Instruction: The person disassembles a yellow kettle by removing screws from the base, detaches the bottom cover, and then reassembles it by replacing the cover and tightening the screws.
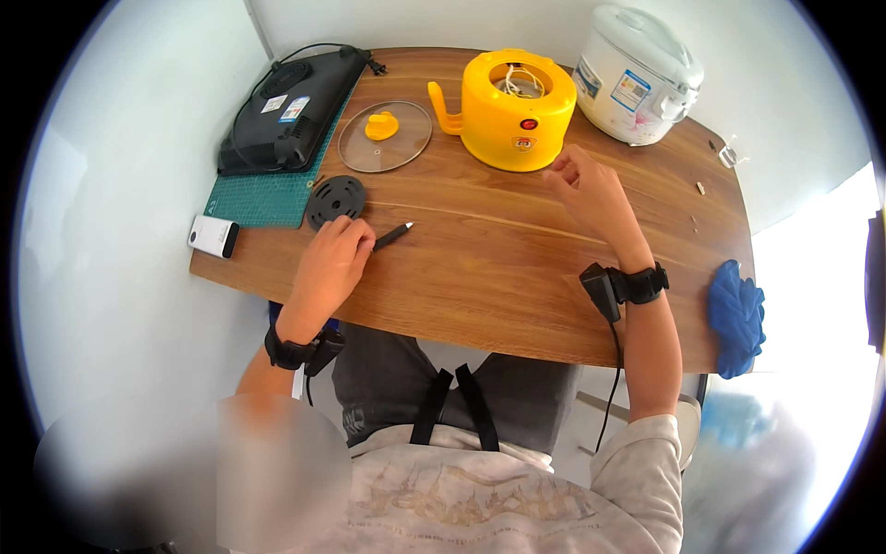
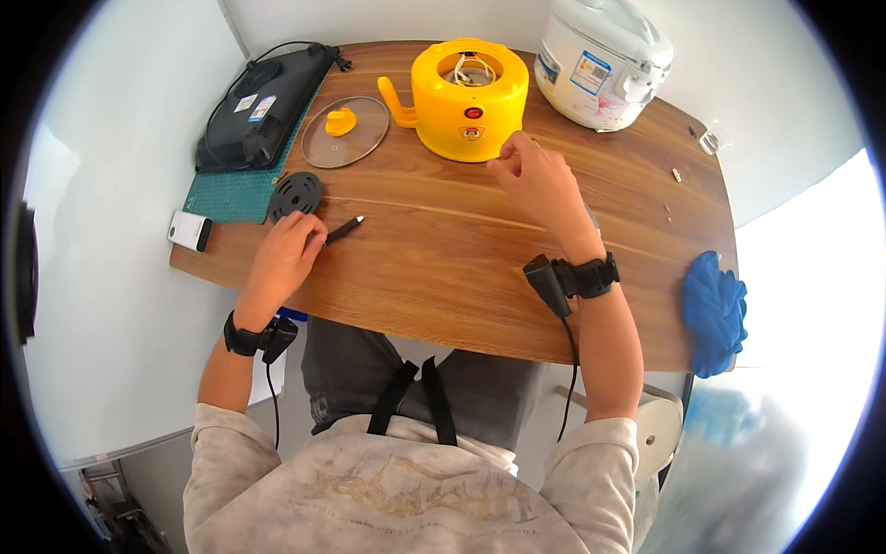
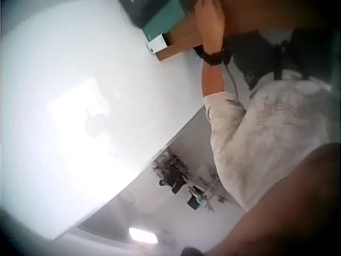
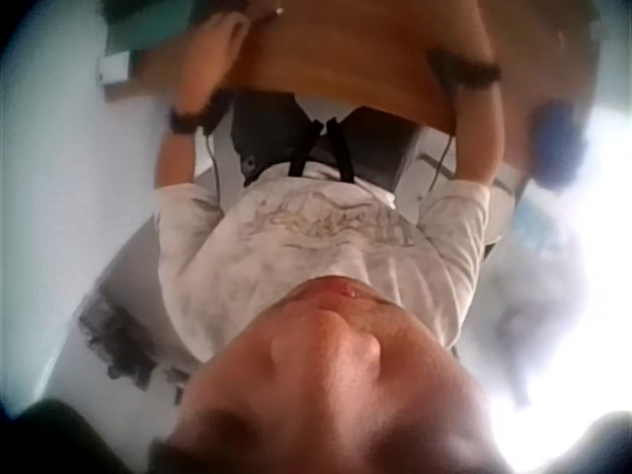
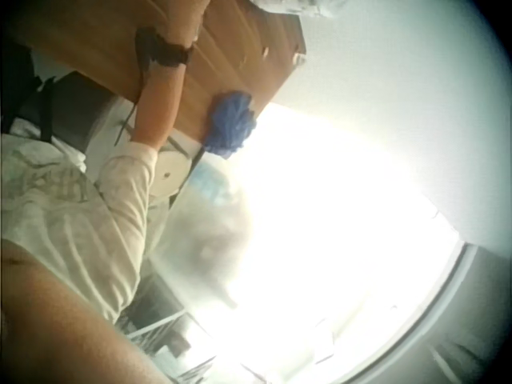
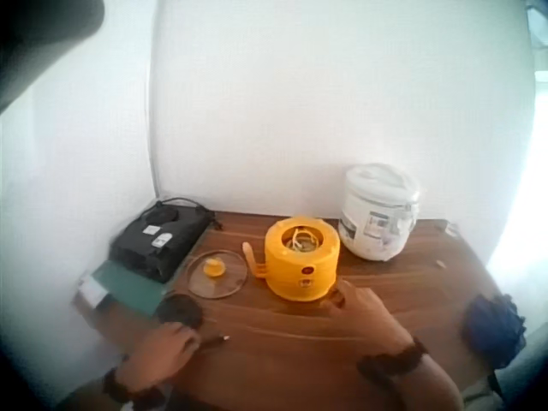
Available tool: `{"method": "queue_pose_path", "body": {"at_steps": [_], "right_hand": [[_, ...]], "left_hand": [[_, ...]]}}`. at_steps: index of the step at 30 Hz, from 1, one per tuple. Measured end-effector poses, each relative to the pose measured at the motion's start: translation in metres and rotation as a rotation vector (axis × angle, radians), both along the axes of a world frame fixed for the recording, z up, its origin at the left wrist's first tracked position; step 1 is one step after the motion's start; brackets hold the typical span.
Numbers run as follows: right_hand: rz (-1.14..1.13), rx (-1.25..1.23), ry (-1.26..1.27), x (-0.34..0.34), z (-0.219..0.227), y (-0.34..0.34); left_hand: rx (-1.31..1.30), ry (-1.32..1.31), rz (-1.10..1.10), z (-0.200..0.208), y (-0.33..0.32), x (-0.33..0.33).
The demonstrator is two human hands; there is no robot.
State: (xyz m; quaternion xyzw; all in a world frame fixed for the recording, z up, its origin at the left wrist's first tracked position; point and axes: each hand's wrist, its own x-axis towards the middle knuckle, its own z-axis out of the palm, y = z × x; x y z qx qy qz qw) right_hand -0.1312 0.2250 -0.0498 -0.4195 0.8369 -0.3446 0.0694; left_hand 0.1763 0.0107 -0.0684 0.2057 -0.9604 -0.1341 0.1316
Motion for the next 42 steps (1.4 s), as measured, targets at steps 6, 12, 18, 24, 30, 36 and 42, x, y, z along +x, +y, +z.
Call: {"method": "queue_pose_path", "body": {"at_steps": [6, 12, 18, 24, 30, 36, 42], "right_hand": [[0.035, -0.051, -0.052, 0.005, 0.001, 0.009], [0.099, -0.048, -0.161, 0.03, -0.005, 0.008], [0.093, -0.03, -0.606, 0.039, -0.007, -0.002], [0.061, -0.092, -0.712, 0.031, -0.011, 0.006], [-0.034, -0.125, -0.752, 0.03, -0.007, 0.007], [-0.039, -0.028, -0.633, 0.035, -0.005, 0.006], [-0.069, -0.034, -0.548, 0.035, -0.005, 0.006]], "left_hand": [[-0.033, 0.072, -0.084, -0.002, 0.025, -0.036], [0.123, 0.136, -0.225, 0.002, 0.025, -0.061], [0.526, 0.214, -0.395, 0.015, 0.04, -0.138], [0.716, 0.283, -0.47, 0.004, 0.045, -0.164], [0.62, -0.01, -0.433, 0.009, 0.025, -0.155], [0.418, 0.208, -0.508, -0.003, 0.028, -0.15], [0.357, 0.207, -0.514, 0.003, 0.024, -0.148]]}}
